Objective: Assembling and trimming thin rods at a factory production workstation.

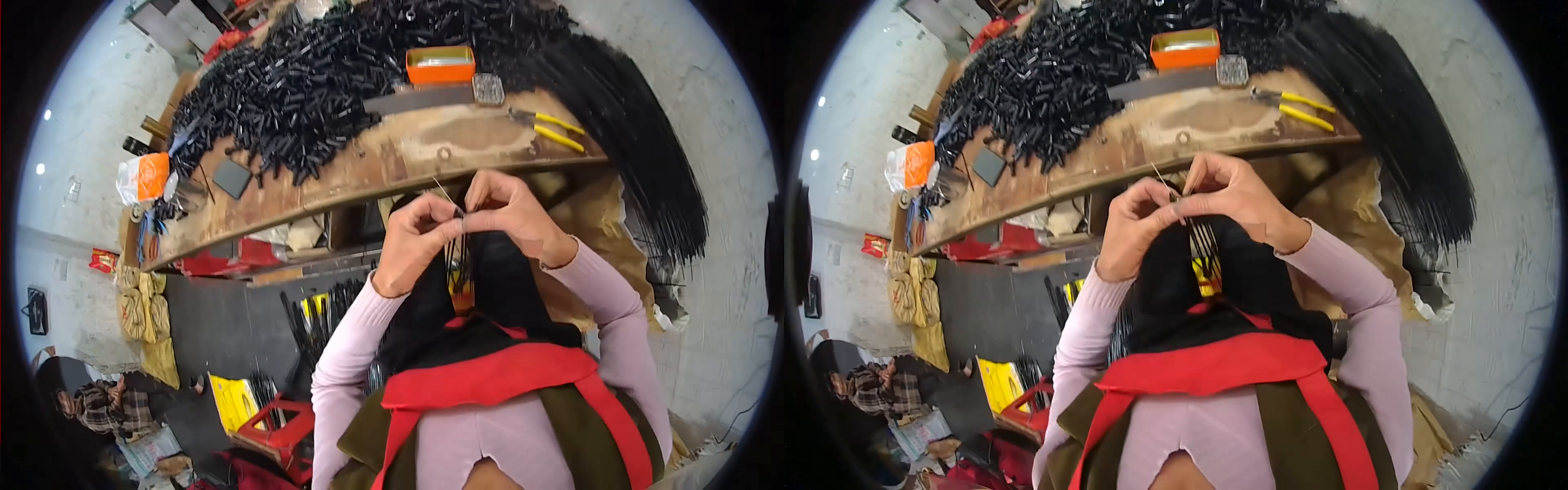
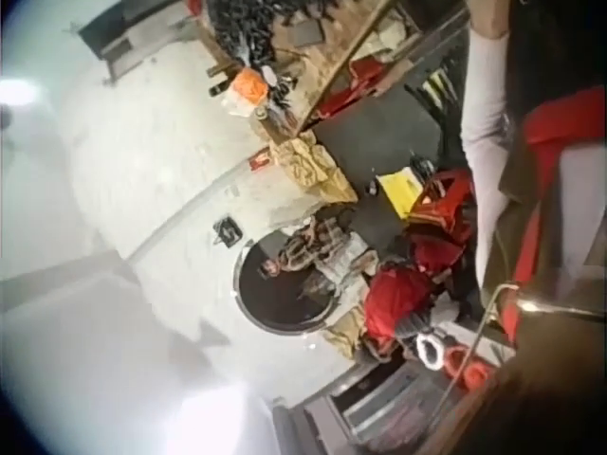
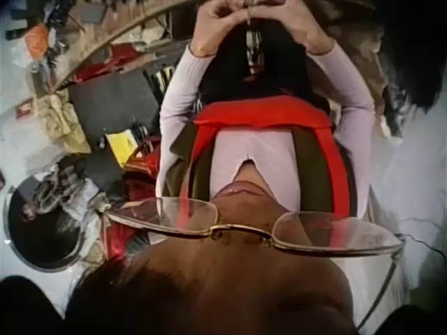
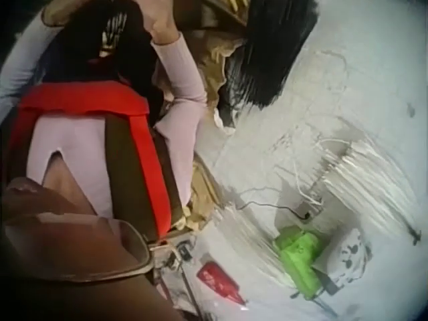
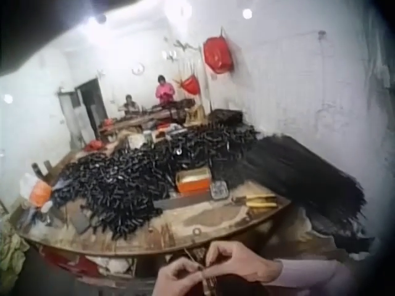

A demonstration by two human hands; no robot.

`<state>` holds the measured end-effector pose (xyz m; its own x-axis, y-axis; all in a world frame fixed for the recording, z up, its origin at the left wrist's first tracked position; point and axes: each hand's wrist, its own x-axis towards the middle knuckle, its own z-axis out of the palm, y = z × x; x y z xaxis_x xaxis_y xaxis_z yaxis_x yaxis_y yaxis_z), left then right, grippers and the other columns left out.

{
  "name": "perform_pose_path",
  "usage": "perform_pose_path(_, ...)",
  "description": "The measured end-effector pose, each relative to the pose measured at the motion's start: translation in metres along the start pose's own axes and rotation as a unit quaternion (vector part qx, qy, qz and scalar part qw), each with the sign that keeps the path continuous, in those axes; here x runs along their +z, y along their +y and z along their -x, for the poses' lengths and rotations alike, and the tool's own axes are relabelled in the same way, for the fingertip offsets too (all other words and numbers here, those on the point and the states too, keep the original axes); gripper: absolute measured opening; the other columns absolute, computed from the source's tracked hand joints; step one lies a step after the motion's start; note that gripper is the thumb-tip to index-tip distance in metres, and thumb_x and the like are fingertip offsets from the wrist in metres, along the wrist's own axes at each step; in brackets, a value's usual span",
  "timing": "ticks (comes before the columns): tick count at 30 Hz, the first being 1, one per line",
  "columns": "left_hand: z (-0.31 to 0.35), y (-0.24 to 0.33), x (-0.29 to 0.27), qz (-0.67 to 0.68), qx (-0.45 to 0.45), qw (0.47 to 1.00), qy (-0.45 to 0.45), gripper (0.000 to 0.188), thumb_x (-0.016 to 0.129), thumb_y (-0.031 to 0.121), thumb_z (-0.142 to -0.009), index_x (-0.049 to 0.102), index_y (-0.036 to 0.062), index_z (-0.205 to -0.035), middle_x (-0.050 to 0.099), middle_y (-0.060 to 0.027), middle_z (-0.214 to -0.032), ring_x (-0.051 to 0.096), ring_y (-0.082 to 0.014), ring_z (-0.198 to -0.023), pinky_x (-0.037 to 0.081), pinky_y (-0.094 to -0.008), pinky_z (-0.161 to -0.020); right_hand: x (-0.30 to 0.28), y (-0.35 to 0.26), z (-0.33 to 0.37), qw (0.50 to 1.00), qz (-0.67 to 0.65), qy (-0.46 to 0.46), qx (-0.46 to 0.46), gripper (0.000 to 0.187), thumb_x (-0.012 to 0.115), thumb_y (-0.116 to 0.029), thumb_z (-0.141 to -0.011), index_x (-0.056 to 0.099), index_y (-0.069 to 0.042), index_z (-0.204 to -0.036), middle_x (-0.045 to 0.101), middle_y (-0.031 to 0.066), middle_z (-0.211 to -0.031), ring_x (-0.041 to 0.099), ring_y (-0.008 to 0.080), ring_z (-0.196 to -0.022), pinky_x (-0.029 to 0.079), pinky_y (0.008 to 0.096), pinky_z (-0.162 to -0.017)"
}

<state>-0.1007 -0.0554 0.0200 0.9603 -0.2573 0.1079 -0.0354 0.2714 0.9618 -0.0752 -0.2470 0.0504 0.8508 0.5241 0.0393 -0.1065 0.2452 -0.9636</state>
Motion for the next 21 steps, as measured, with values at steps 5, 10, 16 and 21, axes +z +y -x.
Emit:
perform_pose_path(5,0.021,-0.010,0.029,-0.001,0.041,0.991,0.128,0.017,0.075,0.006,-0.085,0.059,0.0020,-0.090,0.061,-0.0006,-0.092,0.056,-0.0058,-0.084,0.047,-0.0213,-0.073,0.010,0.032,0.016,0.987,0.014,0.109,-0.115,0.023,0.075,0.003,-0.078,0.054,-0.006,-0.084,0.057,0.0041,-0.089,0.055,0.0110,-0.082,0.045,0.0261,-0.076)
perform_pose_path(10,0.033,0.002,0.006,0.074,-0.011,0.997,0.001,0.018,0.074,0.005,-0.085,0.058,0.0033,-0.091,0.062,-0.0022,-0.094,0.059,-0.0085,-0.087,0.049,-0.0245,-0.081,0.014,0.024,0.018,0.996,-0.046,0.019,-0.076,0.024,0.076,0.003,-0.077,0.054,-0.006,-0.084,0.058,0.0043,-0.088,0.056,0.0116,-0.082,0.045,0.0261,-0.074)
perform_pose_path(16,0.027,-0.005,-0.010,0.155,-0.030,0.982,-0.106,0.019,0.075,0.012,-0.085,0.058,0.0051,-0.092,0.064,-0.0038,-0.092,0.062,-0.0116,-0.085,0.050,-0.0265,-0.079,0.003,0.022,0.005,0.981,-0.113,-0.153,-0.038,0.022,0.073,0.010,-0.077,0.057,-0.003,-0.086,0.062,0.0060,-0.089,0.062,0.0128,-0.083,0.052,0.0277,-0.076)
perform_pose_path(21,0.026,-0.003,0.000,0.226,-0.035,0.963,-0.139,0.021,0.073,0.013,-0.087,0.056,0.0025,-0.094,0.064,-0.0071,-0.089,0.065,-0.0156,-0.081,0.053,-0.0296,-0.077,-0.003,0.026,0.006,0.974,-0.133,-0.177,-0.039,0.025,0.072,0.013,-0.075,0.057,-0.003,-0.086,0.062,0.0071,-0.090,0.064,0.0157,-0.082,0.053,0.0279,-0.073)
